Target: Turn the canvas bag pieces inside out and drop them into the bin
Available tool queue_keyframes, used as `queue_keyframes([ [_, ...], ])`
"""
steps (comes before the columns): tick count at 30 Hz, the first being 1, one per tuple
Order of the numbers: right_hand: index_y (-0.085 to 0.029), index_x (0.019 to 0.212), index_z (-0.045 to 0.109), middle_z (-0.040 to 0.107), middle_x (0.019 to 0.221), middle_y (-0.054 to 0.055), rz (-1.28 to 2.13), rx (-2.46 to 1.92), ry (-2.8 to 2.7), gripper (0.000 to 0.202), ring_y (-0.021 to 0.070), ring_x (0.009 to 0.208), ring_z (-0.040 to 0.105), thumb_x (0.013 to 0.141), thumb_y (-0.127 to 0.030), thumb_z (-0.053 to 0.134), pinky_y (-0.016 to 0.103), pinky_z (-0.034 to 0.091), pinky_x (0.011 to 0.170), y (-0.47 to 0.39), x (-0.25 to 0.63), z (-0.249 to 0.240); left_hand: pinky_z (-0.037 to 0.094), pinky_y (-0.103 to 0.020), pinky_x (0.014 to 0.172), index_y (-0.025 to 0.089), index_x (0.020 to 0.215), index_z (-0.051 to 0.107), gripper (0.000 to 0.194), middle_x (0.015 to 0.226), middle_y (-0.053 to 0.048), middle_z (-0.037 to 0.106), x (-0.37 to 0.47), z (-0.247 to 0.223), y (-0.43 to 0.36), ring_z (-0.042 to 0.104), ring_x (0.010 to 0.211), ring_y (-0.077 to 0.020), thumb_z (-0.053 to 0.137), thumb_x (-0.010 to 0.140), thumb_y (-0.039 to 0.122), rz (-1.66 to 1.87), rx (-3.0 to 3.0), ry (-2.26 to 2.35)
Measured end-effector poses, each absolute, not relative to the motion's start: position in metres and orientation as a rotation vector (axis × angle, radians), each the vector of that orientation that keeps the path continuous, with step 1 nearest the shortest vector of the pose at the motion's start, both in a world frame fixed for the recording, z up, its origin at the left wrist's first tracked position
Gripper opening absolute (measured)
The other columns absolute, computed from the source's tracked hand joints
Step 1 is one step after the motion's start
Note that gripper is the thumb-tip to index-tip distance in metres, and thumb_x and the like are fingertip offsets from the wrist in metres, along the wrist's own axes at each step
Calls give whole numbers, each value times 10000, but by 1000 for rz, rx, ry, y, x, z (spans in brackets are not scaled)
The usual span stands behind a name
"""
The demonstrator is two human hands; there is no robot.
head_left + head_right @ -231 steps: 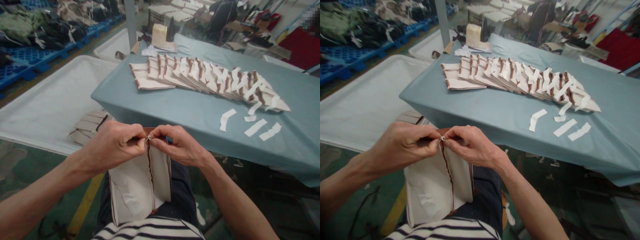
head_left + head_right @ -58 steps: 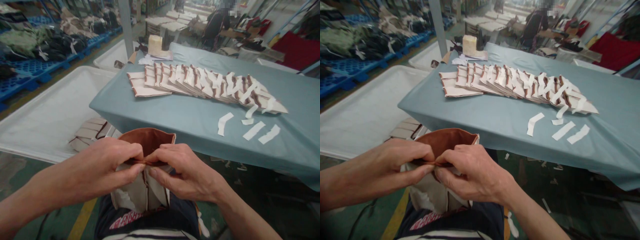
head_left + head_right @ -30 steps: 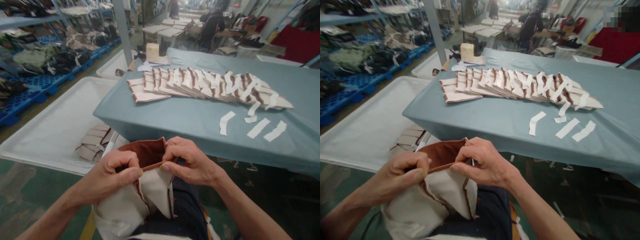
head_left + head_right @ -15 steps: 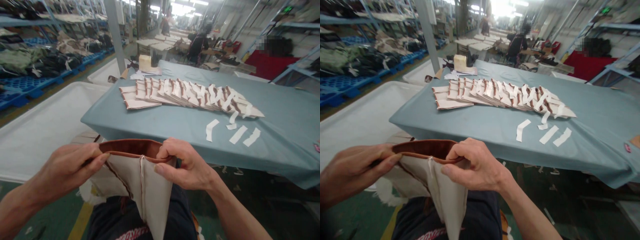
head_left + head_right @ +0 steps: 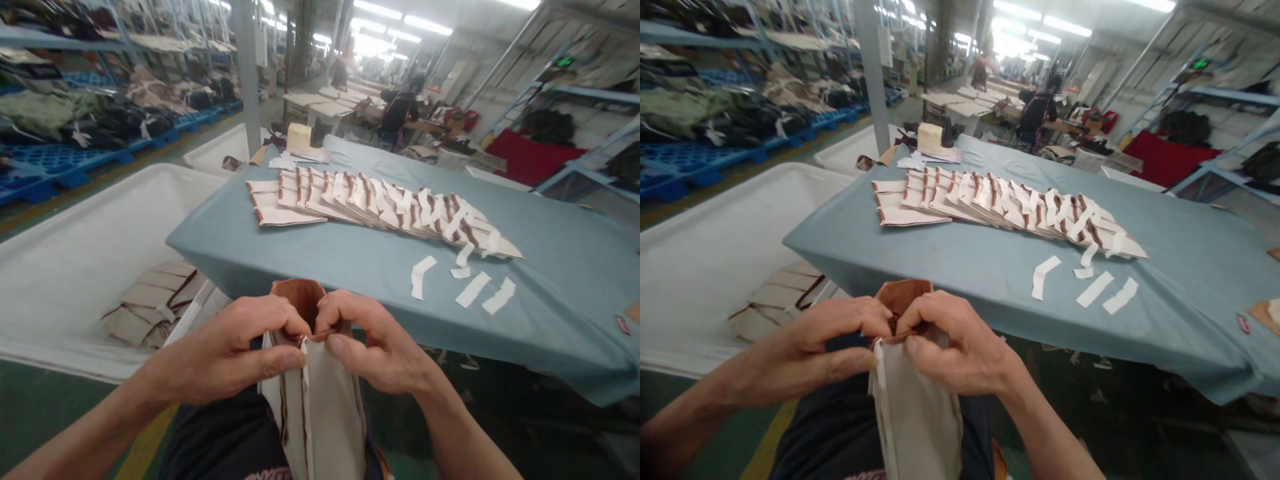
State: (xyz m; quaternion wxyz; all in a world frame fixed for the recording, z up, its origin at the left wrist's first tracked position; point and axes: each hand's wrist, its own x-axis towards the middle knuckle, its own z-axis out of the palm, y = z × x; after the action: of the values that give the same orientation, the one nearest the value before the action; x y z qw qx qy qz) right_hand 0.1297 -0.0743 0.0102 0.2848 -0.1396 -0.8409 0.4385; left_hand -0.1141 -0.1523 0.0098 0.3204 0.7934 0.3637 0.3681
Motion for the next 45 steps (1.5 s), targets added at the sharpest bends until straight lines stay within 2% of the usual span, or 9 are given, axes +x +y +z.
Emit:
queue_keyframes([
  [4,-240,860,631,707,855,-4,1128,-414,-2262,115,185,817,632,901,-136,601,335,517,874,-70,126,-11,455,-181,670,188,994,763,173,797,49,735,-115,6,-148,616,684,-101,663,1108,272,843,1973,926],
  [8,-248,857,610,698,846,-11,1118,-364,-2237,89,192,822,625,903,-175,586,369,528,946,-68,118,-25,458,-180,650,181,934,782,225,779,34,699,-121,4,-148,600,682,-112,640,1078,280,809,1889,976],
  [12,-254,898,614,705,855,-29,1088,-294,-2246,95,185,795,633,964,-310,652,456,485,1159,-70,114,-20,452,-183,625,195,856,775,209,722,46,651,-121,9,-152,546,635,-107,667,1016,275,817,1838,1065],
  [15,-248,899,614,709,841,-26,977,-295,-2252,236,181,775,639,971,-411,770,409,537,1031,-74,112,-12,423,-168,585,195,792,760,195,681,58,639,-117,15,-154,530,601,-90,656,952,234,839,1810,1113],
  [20,-231,882,636,725,809,-19,1007,-261,-2268,229,149,749,649,1065,-314,745,282,504,765,-73,114,-11,406,-146,534,186,768,797,233,638,56,657,-108,17,-158,547,558,-78,597,878,232,822,1798,1246],
  [25,-226,900,658,755,835,-6,1012,-332,-2334,174,149,767,658,1068,-256,690,279,497,762,-75,116,-14,353,-165,487,166,714,782,275,568,48,620,-102,13,-166,496,512,-81,554,841,253,792,1782,1373],
  [34,-228,903,656,784,820,-6,898,-357,-2386,94,150,716,665,983,-178,659,283,475,748,-87,115,-11,462,-190,577,173,809,755,249,725,20,697,-113,11,-170,592,642,-127,626,886,372,671,1549,1288],
  [40,-205,978,685,815,866,35,741,-367,-2530,86,163,718,701,1016,-174,614,289,437,681,-88,115,-2,393,-222,563,196,831,751,226,677,51,667,-111,22,-174,554,589,-110,560,926,271,647,1849,1459],
  [45,-217,949,662,826,861,69,636,-370,-2520,155,199,738,736,1034,-150,550,320,464,707,-90,114,-4,370,-250,574,221,784,647,160,655,71,622,-106,22,-182,548,582,-104,572,914,167,709,2069,1526],
])
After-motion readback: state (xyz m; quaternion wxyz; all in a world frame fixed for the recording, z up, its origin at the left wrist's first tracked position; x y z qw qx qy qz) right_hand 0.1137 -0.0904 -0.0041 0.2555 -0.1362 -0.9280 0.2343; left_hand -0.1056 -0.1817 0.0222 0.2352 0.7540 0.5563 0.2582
